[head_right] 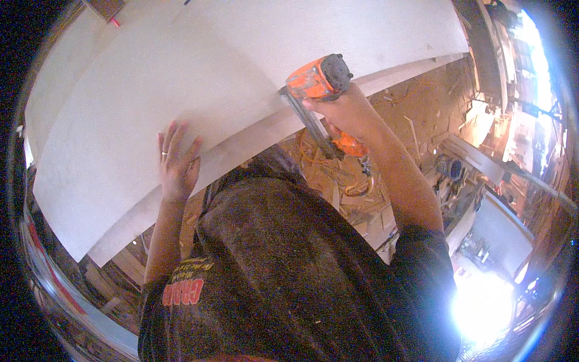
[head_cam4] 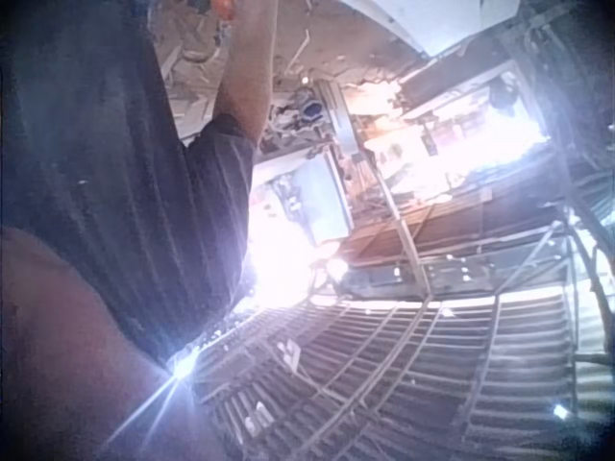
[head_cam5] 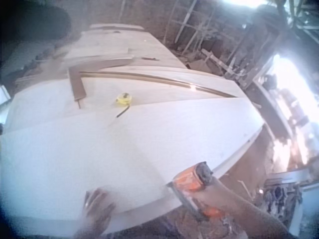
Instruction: The person uses a pneumatic nail gun to fasten a large white plywood sheet to a curved wooden frame. They repeatedly position the sheet, drive nails along its edges, and adjust placement while working in a cluttered workshop.
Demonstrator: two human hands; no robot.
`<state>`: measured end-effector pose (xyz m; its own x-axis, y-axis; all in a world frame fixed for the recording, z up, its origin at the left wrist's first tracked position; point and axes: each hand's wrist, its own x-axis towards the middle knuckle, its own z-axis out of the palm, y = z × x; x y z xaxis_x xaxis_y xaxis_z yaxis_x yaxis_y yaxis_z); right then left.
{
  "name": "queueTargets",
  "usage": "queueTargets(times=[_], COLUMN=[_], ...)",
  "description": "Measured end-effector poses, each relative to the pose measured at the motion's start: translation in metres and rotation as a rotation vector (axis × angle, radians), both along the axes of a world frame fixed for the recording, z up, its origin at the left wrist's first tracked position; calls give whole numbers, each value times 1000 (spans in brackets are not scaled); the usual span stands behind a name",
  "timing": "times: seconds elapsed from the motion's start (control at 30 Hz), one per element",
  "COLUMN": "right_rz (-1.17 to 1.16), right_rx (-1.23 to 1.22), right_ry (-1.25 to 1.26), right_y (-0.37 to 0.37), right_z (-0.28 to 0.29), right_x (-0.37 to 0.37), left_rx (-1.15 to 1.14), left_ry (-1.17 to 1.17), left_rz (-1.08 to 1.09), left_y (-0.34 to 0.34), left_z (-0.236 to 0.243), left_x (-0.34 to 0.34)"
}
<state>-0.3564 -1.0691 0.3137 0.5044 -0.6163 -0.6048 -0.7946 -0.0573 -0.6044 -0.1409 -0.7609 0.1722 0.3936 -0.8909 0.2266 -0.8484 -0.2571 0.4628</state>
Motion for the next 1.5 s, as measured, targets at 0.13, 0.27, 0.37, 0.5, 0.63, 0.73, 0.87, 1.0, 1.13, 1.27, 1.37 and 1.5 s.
queueTargets(times=[0.13, 0.27, 0.37, 0.5, 0.63, 0.73, 0.87, 1.0, 1.13, 1.27, 1.37, 1.5], right_rz=[6, 35, 34, 30, 40, 92, 161, 101, 108, 203, 264, 312], right_rx=[-26, -49, -58, -24, -2, -39, -115, -99, -124, -108, -64, -99], right_ry=[11, 30, 42, 46, 49, -6, -34, 17, 13, -57, -46, 6], right_y=[2, 3, 4, 6, 6, 7, 5, 11, 19, 31, 38, 44], right_z=[4, 6, 7, 10, 10, 6, 0, 5, 5, 6, 6, 8], right_x=[4, 9, 11, 12, 14, 13, 12, 18, 21, 34, 43, 51], left_rx=[-16, -2, 8, -16, -11, -5, -12, -76, -2, 80, -188, -430], left_ry=[-2, 20, 51, 44, 19, 18, 65, 131, 783, 1583, 1831, 1908], left_rz=[0, 1, 5, 11, 6, 4, -3, 54, 360, 669, 792, 813], left_y=[-1, 0, -1, -3, -11, -11, -10, -9, 12, 15, 15, 11], left_z=[-1, 1, 5, 5, 7, 9, 10, 30, 43, 25, -3, 2], left_x=[0, 1, 1, -1, -4, -4, -2, -7, -33, -50, -53, -46])
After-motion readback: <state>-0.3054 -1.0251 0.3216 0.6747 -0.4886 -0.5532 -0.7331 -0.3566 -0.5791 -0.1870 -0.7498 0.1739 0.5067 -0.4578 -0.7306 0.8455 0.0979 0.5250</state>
